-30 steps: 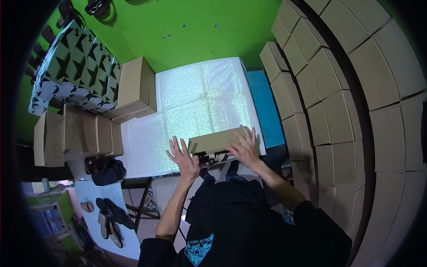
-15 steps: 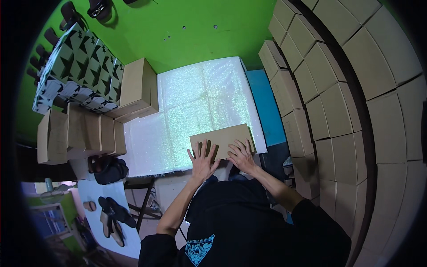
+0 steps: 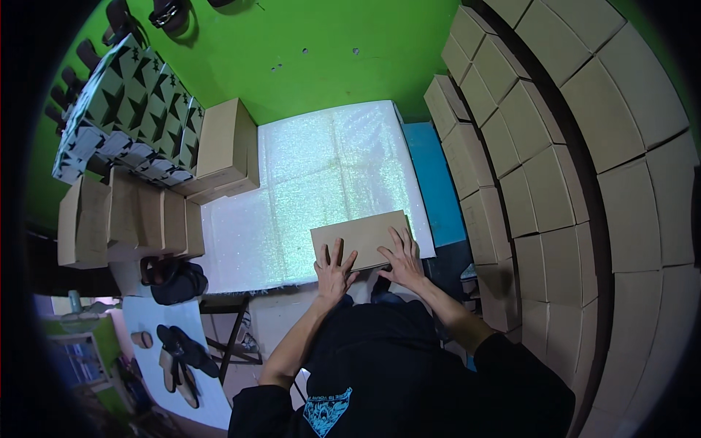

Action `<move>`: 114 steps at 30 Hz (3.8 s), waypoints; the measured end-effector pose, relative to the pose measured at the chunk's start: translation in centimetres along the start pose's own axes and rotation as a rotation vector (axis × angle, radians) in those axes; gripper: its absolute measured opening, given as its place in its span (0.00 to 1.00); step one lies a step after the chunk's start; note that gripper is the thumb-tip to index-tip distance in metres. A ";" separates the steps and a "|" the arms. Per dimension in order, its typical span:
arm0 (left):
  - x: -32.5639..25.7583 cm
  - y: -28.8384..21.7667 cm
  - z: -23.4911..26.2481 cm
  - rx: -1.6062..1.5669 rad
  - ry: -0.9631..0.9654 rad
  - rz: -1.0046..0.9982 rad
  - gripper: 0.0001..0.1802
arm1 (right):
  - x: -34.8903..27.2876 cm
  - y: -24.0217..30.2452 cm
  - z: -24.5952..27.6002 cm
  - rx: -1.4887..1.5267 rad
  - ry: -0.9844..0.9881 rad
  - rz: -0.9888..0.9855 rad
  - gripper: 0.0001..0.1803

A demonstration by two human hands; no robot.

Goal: Packing pairs of sandals into cardboard boxes and stacking them on a shelf.

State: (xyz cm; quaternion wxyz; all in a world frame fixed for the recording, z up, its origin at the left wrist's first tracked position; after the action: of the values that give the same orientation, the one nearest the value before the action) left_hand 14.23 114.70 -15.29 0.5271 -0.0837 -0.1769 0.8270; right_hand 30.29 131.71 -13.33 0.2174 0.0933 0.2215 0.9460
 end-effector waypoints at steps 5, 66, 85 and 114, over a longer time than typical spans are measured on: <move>0.2 0.0 0.3 -0.019 -0.082 -0.014 0.36 | 0.5 0.2 -1.3 -0.046 -0.087 0.012 0.31; -53.8 -23.4 22.2 -0.184 -0.425 -0.602 0.35 | -58.6 38.4 13.2 -0.388 -0.679 -0.084 0.31; -64.0 -44.7 12.5 -0.378 -0.367 -0.819 0.33 | -84.6 33.6 20.1 -0.486 -0.719 -0.302 0.30; -65.3 -66.5 5.2 -0.239 -0.382 -0.468 0.40 | -90.5 21.9 23.8 -0.325 -0.674 -0.211 0.42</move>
State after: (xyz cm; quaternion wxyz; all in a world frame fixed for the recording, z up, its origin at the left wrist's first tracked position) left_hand 96.69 80.14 11.73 0.6465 0.0547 -0.3829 0.6575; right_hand 109.04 82.05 10.56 0.3861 0.3398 -0.0067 0.8576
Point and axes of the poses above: each hand's wrist, its own x-axis towards the middle knuckle, its own z-axis out of the back of the hand, y = z × x, the point moved 1 cm from there along x, towards the middle knuckle, and after that the axes turned 1 degree about -y, right-handed, at the moved point
